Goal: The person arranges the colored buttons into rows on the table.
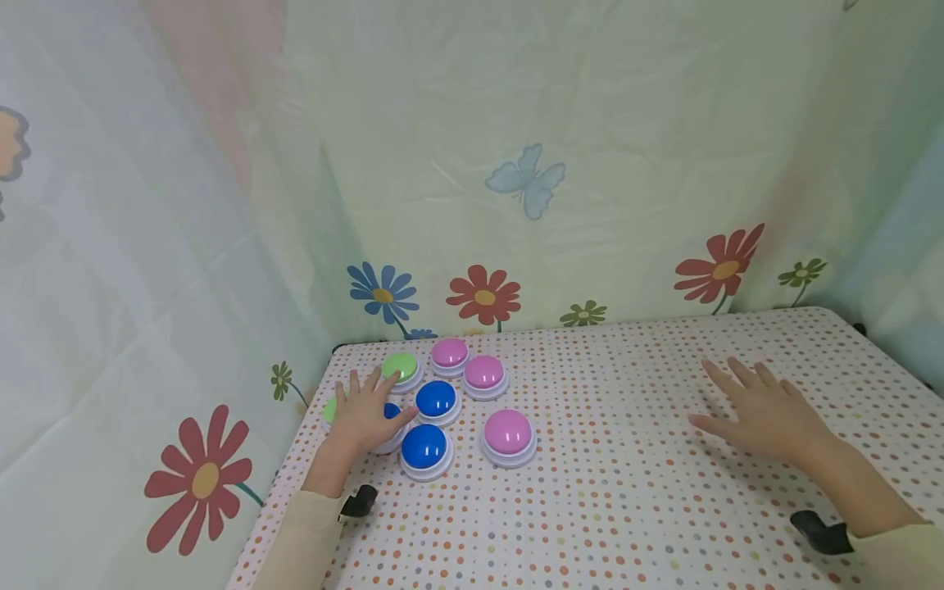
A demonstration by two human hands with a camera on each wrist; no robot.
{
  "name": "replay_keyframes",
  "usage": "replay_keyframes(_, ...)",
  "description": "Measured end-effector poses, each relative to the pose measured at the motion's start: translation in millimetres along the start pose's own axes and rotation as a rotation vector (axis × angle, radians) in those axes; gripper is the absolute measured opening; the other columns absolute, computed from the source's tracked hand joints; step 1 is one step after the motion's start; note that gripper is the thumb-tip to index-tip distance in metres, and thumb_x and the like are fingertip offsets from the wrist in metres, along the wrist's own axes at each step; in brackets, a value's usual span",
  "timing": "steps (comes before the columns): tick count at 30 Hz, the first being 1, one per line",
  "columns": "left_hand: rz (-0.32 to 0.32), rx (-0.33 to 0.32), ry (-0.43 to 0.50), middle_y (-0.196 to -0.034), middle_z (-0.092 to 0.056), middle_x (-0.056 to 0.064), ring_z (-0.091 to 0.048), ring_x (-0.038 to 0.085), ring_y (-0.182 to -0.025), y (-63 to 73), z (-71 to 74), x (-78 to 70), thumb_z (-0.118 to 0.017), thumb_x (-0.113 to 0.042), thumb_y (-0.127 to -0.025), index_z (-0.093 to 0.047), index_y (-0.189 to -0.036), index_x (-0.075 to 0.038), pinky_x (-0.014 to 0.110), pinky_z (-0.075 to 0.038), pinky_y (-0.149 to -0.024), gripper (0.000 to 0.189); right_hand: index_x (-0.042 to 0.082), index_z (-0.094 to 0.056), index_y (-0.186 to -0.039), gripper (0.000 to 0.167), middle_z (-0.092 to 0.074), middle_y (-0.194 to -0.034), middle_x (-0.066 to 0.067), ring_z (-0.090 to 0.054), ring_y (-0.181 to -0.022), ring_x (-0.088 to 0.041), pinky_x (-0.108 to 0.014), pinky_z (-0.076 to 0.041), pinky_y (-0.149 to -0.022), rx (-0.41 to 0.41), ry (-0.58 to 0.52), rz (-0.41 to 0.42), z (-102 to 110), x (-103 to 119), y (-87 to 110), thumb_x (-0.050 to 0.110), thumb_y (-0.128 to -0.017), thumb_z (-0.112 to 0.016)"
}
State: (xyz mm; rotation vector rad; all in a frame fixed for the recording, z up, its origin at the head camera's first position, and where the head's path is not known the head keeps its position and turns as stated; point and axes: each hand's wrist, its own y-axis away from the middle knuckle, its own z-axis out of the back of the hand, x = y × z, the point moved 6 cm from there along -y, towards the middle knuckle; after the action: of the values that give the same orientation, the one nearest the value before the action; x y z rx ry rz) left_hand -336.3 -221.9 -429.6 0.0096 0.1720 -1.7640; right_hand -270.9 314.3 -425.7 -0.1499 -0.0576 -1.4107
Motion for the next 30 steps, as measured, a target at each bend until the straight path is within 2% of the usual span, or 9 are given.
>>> replay_keyframes(5, -0.032, 0.011, 0.062, -0.155, -0.025, 0.020, -0.003, 0.055, -0.139, 5.0, 9.1, -12.7, -0.055, -0.062, -0.089, -0.040, -0.149, -0.016, 0.070, -0.002, -0.107, 0.078, -0.011, -0.039, -0.140, 0.083, -0.033, -0.136, -0.044, -0.032, -0.121, -0.062, -0.074, -0.029, -0.093, -0.053, -0.039, 0.066, 10, 17, -4.0, 0.051, -0.090, -0.063)
replay_keyframes(10, -0.083, 0.024, 0.120, -0.154, -0.029, 0.018, -0.007, 0.050, -0.141, 12.4, 19.2, -30.3, -0.059, -0.058, -0.089, -0.044, -0.147, -0.016, 0.067, -0.007, -0.109, 0.073, -0.010, -0.047, -0.135, 0.069, -0.039, -0.134, -0.041, -0.037, -0.120, -0.058, -0.071, -0.033, -0.093, -0.058, -0.133, 0.077, 16, 38, -6.8, 0.041, -0.091, -0.066)
replay_keyframes(14, -0.124, 0.007, 0.151, -0.152, -0.035, 0.015, -0.017, 0.046, -0.141, 20.2, 27.3, -45.2, -0.063, -0.054, -0.088, -0.050, -0.142, -0.017, 0.064, -0.017, -0.109, 0.067, -0.006, -0.052, -0.132, 0.060, -0.042, -0.133, -0.037, -0.038, -0.121, -0.055, -0.070, -0.035, -0.092, -0.054, -0.201, 0.094, 19, 57, -8.2, 0.037, -0.092, -0.066)
replay_keyframes(18, -0.194, -0.050, 0.146, -0.145, -0.044, 0.013, -0.032, 0.038, -0.138, 24.2, 31.7, -60.6, -0.066, -0.047, -0.089, -0.057, -0.136, -0.016, 0.060, -0.030, -0.106, 0.057, -0.001, -0.058, -0.128, 0.050, -0.049, -0.131, -0.032, -0.043, -0.121, -0.051, -0.067, -0.038, -0.092, -0.082, -0.248, 0.121, 21, 75, -9.3, 0.032, -0.091, -0.068)
replay_keyframes(21, -0.248, -0.084, 0.156, -0.138, -0.051, 0.009, -0.043, 0.030, -0.131, 25.1, 32.6, -72.4, -0.066, -0.045, -0.089, -0.059, -0.133, -0.017, 0.053, -0.041, -0.101, 0.052, 0.000, -0.060, -0.124, 0.045, -0.053, -0.128, -0.029, -0.046, -0.119, -0.049, -0.065, -0.039, -0.093, -0.111, -0.266, 0.142, 20, 85, -11.1, 0.027, -0.090, -0.070)
replay_keyframes(24, -0.290, -0.100, 0.199, -0.131, -0.056, 0.004, -0.051, 0.023, -0.122, 25.6, 31.4, -82.4, -0.066, -0.044, -0.090, -0.060, -0.131, -0.016, 0.045, -0.047, -0.096, 0.050, 0.000, -0.062, -0.122, 0.042, -0.056, -0.127, -0.028, -0.048, -0.118, -0.047, -0.063, -0.040, -0.093, -0.125, -0.276, 0.158, 19, 97, -13.1, 0.024, -0.089, -0.070)
replay_keyframes(30, -0.328, -0.105, 0.261, -0.126, -0.057, -0.002, -0.054, 0.018, -0.117, 25.8, 21.0, -95.0, -0.064, -0.043, -0.091, -0.061, -0.129, -0.017, 0.036, -0.050, -0.092, 0.046, 0.000, -0.064, -0.119, 0.038, -0.060, -0.122, -0.023, -0.053, -0.115, -0.044, -0.059, -0.043, -0.093, -0.115, -0.306, 0.208, 15, 124, -17.0, 0.022, -0.089, -0.071)
